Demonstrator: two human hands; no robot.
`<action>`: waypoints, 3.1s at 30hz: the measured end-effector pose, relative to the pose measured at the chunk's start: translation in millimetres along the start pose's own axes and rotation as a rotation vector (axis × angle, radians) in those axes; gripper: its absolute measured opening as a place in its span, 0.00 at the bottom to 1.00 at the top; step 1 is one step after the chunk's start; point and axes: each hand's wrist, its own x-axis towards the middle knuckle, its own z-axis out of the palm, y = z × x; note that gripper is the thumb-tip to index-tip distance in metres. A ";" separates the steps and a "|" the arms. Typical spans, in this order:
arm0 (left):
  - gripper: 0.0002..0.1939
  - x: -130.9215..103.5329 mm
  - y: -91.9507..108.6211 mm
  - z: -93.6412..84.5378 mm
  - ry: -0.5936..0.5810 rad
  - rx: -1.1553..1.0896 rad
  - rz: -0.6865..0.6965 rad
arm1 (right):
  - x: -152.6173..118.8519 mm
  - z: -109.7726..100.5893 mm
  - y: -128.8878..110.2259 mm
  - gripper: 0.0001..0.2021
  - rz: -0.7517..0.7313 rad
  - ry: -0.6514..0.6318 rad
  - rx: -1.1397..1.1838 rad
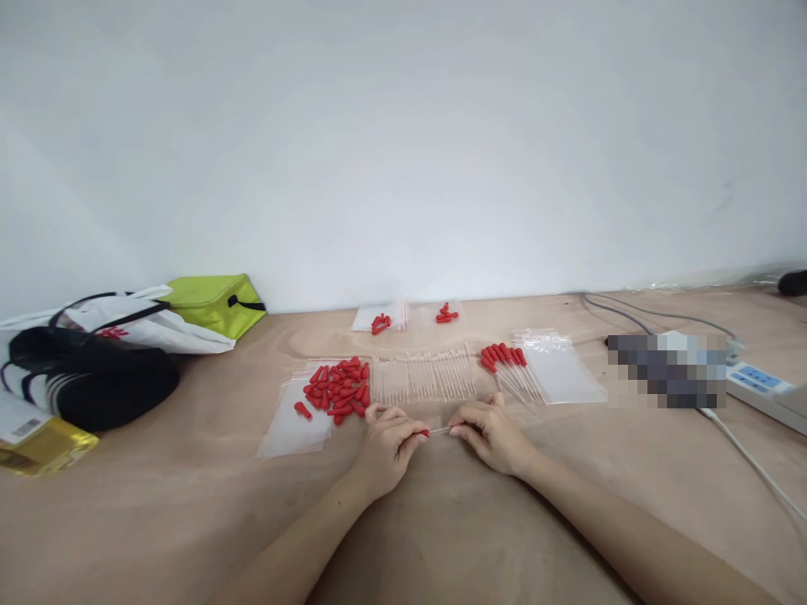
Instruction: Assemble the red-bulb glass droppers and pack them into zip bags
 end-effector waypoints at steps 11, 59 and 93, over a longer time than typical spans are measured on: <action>0.07 -1.9 -1.2 2.1 -0.006 0.027 0.017 | -4.9 -0.8 -10.8 0.12 0.001 0.050 -0.134; 0.04 -3.6 -13.1 9.8 0.033 0.045 -0.121 | 12.0 -37.3 55.0 0.15 0.592 0.449 -0.489; 0.07 12.2 -57.8 -18.2 0.308 0.551 -0.716 | 60.6 -30.6 12.4 0.12 0.523 0.215 -0.593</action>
